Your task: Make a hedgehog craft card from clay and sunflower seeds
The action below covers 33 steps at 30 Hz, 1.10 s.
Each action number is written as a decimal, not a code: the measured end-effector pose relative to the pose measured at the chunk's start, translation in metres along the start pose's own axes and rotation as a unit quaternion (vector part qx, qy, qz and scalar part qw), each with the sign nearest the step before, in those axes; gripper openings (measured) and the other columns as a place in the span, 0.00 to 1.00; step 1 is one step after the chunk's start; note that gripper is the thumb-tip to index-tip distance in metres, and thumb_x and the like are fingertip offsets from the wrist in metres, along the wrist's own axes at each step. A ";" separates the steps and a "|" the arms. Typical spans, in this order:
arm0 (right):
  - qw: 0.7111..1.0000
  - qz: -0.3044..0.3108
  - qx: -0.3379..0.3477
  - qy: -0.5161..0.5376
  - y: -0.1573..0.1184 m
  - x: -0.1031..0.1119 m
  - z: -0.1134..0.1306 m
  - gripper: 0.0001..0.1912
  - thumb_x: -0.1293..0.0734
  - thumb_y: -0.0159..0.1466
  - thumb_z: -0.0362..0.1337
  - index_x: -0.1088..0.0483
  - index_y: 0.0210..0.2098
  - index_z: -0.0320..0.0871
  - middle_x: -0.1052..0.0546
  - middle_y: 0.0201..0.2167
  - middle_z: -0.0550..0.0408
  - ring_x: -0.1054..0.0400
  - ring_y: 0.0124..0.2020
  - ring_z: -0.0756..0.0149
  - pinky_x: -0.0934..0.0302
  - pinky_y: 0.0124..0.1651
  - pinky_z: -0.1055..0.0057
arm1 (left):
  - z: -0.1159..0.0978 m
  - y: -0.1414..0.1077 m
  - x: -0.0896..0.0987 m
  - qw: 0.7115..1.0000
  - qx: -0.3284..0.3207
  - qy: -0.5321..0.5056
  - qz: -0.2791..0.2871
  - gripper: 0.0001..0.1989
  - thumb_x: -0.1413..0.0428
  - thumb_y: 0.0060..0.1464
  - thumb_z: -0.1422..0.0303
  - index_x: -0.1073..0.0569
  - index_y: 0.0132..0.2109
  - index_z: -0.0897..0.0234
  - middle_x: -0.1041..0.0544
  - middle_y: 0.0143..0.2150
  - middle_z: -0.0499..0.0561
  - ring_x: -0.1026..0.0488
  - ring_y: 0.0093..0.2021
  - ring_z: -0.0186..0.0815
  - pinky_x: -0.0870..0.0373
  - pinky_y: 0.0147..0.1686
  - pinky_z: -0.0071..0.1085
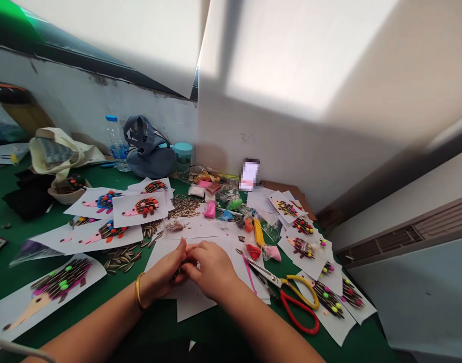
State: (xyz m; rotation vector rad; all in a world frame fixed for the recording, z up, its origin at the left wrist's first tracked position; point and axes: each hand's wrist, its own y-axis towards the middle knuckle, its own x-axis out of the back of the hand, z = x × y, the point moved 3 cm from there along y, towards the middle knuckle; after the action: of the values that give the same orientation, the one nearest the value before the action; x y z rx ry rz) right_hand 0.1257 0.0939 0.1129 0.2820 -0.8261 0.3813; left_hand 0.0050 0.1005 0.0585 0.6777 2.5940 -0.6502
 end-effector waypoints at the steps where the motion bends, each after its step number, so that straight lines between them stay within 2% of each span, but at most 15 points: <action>1: 1.000 0.004 -0.005 -0.006 0.001 -0.001 -0.001 0.06 0.30 0.60 0.34 0.24 0.38 0.50 0.24 0.41 0.56 0.33 0.45 0.64 0.41 0.48 0.69 | -0.001 0.000 0.000 1.000 -0.011 0.006 -0.001 0.32 0.55 0.54 0.38 0.27 0.39 0.64 0.36 0.23 0.43 0.50 0.16 0.23 0.61 0.16 0.22; 4: 1.000 0.007 -0.016 -0.016 0.003 -0.001 -0.005 0.02 0.30 0.60 0.33 0.26 0.32 0.47 0.25 0.38 0.57 0.33 0.42 0.65 0.42 0.43 0.71 | -0.004 -0.001 0.000 0.999 -0.031 0.018 -0.004 0.30 0.54 0.55 0.41 0.28 0.39 0.65 0.35 0.23 0.44 0.49 0.17 0.23 0.59 0.16 0.22; 6: 0.999 -0.004 -0.021 -0.029 0.003 -0.001 -0.008 0.04 0.32 0.62 0.33 0.29 0.30 0.46 0.27 0.34 0.57 0.34 0.39 0.66 0.43 0.40 0.72 | -0.006 -0.002 0.001 0.999 -0.033 0.023 -0.008 0.28 0.54 0.56 0.42 0.29 0.38 0.65 0.37 0.22 0.43 0.50 0.16 0.23 0.60 0.16 0.22; 10: 0.998 -0.051 -0.028 -0.018 0.002 0.000 -0.013 0.05 0.35 0.64 0.33 0.32 0.31 0.45 0.28 0.30 0.58 0.35 0.34 0.67 0.44 0.38 0.72 | -0.007 -0.001 0.004 0.999 -0.033 0.036 -0.015 0.21 0.49 0.56 0.48 0.33 0.33 0.64 0.38 0.21 0.41 0.51 0.15 0.23 0.60 0.16 0.23; 13: 0.997 -0.080 -0.023 0.004 0.000 0.001 -0.017 0.04 0.36 0.64 0.31 0.32 0.33 0.45 0.27 0.31 0.57 0.34 0.35 0.67 0.43 0.39 0.72 | -0.008 0.000 0.006 0.998 -0.026 0.045 -0.018 0.20 0.45 0.54 0.50 0.36 0.31 0.63 0.37 0.21 0.40 0.51 0.15 0.22 0.62 0.15 0.23; 17: 0.996 -0.083 -0.015 0.040 -0.002 0.003 -0.023 0.09 0.38 0.63 0.28 0.29 0.37 0.46 0.25 0.36 0.56 0.33 0.39 0.66 0.41 0.43 0.71 | -0.008 0.001 0.008 0.997 -0.034 0.060 -0.037 0.20 0.44 0.52 0.50 0.35 0.31 0.63 0.37 0.21 0.40 0.50 0.15 0.21 0.61 0.15 0.23; 22: 0.991 -0.071 -0.063 0.099 -0.010 0.002 -0.032 0.05 0.35 0.61 0.32 0.27 0.35 0.46 0.25 0.33 0.57 0.32 0.36 0.66 0.40 0.39 0.72 | -0.004 0.004 0.011 0.989 -0.047 0.131 -0.047 0.20 0.45 0.52 0.49 0.36 0.30 0.63 0.38 0.19 0.40 0.50 0.15 0.23 0.56 0.16 0.23; 28: 0.987 -0.079 -0.073 0.116 -0.019 0.007 -0.041 0.04 0.34 0.61 0.34 0.27 0.31 0.45 0.25 0.30 0.57 0.34 0.34 0.67 0.41 0.37 0.72 | -0.005 0.006 0.008 0.964 -0.091 0.244 -0.048 0.18 0.44 0.52 0.52 0.30 0.30 0.65 0.37 0.21 0.42 0.44 0.19 0.26 0.49 0.18 0.23; 33: 0.983 -0.128 -0.104 0.076 -0.018 0.018 -0.067 0.02 0.33 0.59 0.34 0.28 0.30 0.44 0.27 0.31 0.57 0.34 0.33 0.67 0.41 0.37 0.71 | -0.009 0.010 0.019 0.964 -0.113 0.194 -0.144 0.18 0.46 0.52 0.52 0.28 0.35 0.64 0.37 0.20 0.41 0.45 0.17 0.26 0.50 0.17 0.23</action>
State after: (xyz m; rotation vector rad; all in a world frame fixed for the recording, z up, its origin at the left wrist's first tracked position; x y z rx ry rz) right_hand 0.1881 0.1078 0.0816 0.1597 -0.6623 0.0725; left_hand -0.0073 0.1200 0.0533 0.3862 3.1059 -0.3118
